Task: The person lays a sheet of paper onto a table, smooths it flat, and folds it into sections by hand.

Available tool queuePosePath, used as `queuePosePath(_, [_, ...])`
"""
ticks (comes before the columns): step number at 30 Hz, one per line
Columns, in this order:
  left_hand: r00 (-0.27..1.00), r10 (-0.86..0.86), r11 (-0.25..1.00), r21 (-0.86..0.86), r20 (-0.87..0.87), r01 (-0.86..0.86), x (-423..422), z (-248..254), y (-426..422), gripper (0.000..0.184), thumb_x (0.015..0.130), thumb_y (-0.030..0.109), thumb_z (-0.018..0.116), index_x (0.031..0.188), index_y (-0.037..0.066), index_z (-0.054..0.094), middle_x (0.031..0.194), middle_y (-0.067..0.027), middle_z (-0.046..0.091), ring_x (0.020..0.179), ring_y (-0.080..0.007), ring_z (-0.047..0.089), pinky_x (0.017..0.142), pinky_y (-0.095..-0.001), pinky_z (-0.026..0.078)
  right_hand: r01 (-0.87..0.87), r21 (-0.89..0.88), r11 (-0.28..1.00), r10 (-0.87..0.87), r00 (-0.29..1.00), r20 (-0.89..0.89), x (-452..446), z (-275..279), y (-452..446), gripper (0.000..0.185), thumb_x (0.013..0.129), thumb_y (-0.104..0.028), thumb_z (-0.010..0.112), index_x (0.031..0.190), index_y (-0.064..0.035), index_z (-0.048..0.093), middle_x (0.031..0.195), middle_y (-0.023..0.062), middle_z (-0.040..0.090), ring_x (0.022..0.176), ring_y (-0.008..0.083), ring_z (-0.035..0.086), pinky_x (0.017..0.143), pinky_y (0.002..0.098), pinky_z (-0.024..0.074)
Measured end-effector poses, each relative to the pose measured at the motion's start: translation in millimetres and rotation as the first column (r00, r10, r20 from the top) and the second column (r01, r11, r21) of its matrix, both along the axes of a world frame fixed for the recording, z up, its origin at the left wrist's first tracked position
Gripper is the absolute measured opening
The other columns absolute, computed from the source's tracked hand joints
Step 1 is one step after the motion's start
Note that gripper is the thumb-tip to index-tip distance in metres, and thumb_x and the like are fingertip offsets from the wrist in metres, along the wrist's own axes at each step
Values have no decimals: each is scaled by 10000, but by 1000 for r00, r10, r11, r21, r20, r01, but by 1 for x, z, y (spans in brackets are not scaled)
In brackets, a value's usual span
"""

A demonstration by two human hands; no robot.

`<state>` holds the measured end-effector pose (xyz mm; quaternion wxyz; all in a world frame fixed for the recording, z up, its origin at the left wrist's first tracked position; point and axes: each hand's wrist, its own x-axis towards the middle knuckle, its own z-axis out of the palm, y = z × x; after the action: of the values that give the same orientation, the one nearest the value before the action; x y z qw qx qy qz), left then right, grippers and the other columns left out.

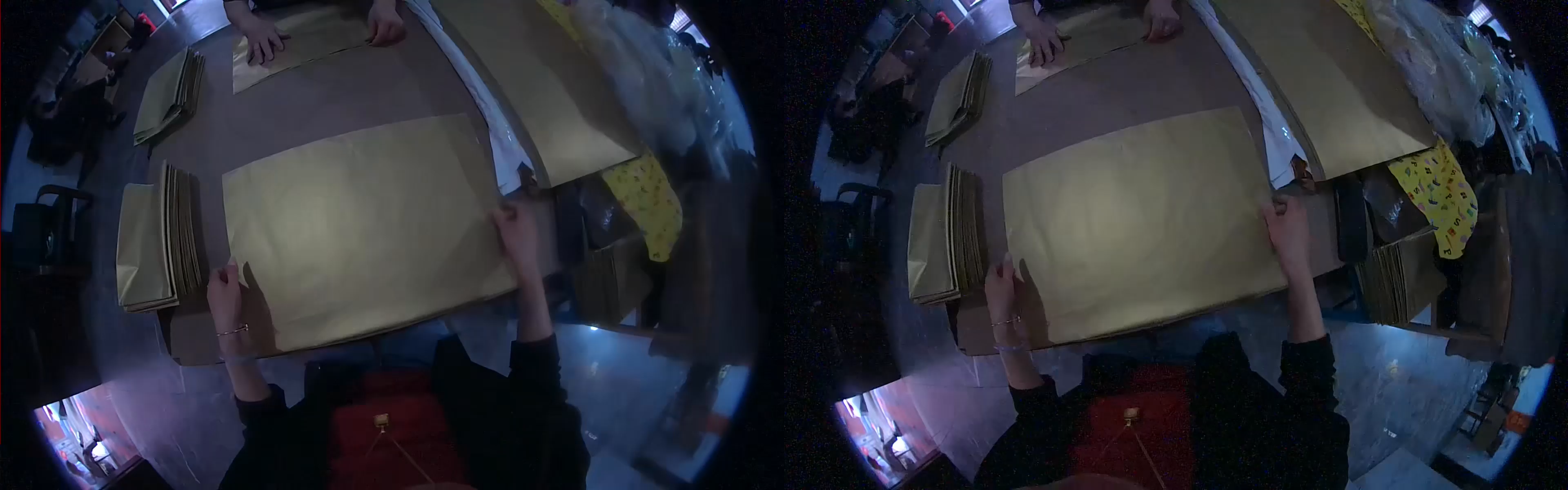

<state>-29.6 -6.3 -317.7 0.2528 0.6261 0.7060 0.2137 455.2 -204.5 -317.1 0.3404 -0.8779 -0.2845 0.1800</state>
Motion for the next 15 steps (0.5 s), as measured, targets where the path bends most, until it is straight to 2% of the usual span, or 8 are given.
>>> queuePosePath(2, [1000, 11, 998, -56, 18, -10, -1, -2, 3, 497, 881, 440, 565, 886, -55, 603, 836, -195, 646, 806, -294, 635, 709, -378, 472, 31, -38, 999, -32, 999, -32, -8, 9, 3, 459, 809, -320, 665, 1093, 29, 570, 923, 179, 626, 875, 306, 604, 775, 391, 472])
queuePosePath(3, [999, -24, 999, -43, -43, 22, 1, -2, 4, 486, 879, 436, 569, 878, -49, 606, 805, -191, 637, 779, -295, 628, 703, -376, 471, 33, -43, 999, -35, 999, -41, -11, 13, 4, 459, 809, -320, 665, 1093, 29, 570, 923, 179, 626, 875, 306, 604, 775, 391, 472])
queuePosePath(5, [992, -56, 998, -36, -114, 52, 0, -3, 1, 476, 878, 431, 573, 870, -43, 609, 774, -187, 628, 752, -296, 622, 697, -374, 469, 21, -15, 1000, -20, 1000, 22, -14, 18, 8, 467, 788, -332, 680, 1076, 21, 578, 940, 186, 625, 870, 319, 604, 761, 398, 472])
queuePosePath(6, [992, -79, 997, -9, -98, 79, 0, -5, 1, 463, 876, 421, 581, 864, -41, 610, 754, -187, 615, 727, -295, 611, 692, -377, 469, -35, -76, 996, 49, 981, 187, -2, 1, 6, 483, 779, -344, 688, 1059, 32, 574, 906, 193, 615, 851, 332, 598, 754, 406, 470])
queuePosePath(9, [991, -108, 992, 63, -76, 113, 6, -1, -1, 439, 871, 400, 597, 864, -39, 611, 721, -177, 596, 686, -290, 590, 682, -380, 469, -79, -128, 989, 105, 972, 209, 4, -2, 8, 524, 774, -386, 687, 1058, 38, 568, 897, 208, 610, 864, 346, 597, 765, 417, 470])
queuePosePath(11, [990, -113, 989, 87, -81, 120, 9, 1, -8, 428, 868, 389, 605, 870, -38, 610, 707, -166, 590, 670, -285, 581, 677, -379, 471, -64, -136, 989, 84, 986, 146, -2, 16, 11, 541, 774, -390, 685, 1070, 45, 560, 946, 227, 604, 906, 355, 592, 784, 421, 466])
queuePosePath(13, [992, -85, 976, 194, -95, 102, 12, 0, -10, 415, 863, 380, 616, 888, -34, 611, 734, -155, 612, 696, -273, 595, 681, -375, 477, -48, -148, 988, 61, 995, 85, -5, 20, 14, 558, 775, -394, 683, 1082, 53, 552, 996, 246, 598, 948, 364, 587, 803, 424, 461])
queuePosePath(15, [995, -84, 986, 142, -60, 92, 13, 5, -10, 414, 861, 380, 618, 900, -32, 612, 749, -150, 622, 709, -267, 603, 681, -368, 480, -29, -166, 986, 29, 1000, -4, -1, 18, 16, 569, 772, -360, 695, 1111, 68, 535, 1068, 269, 582, 1013, 387, 568, 827, 424, 453])
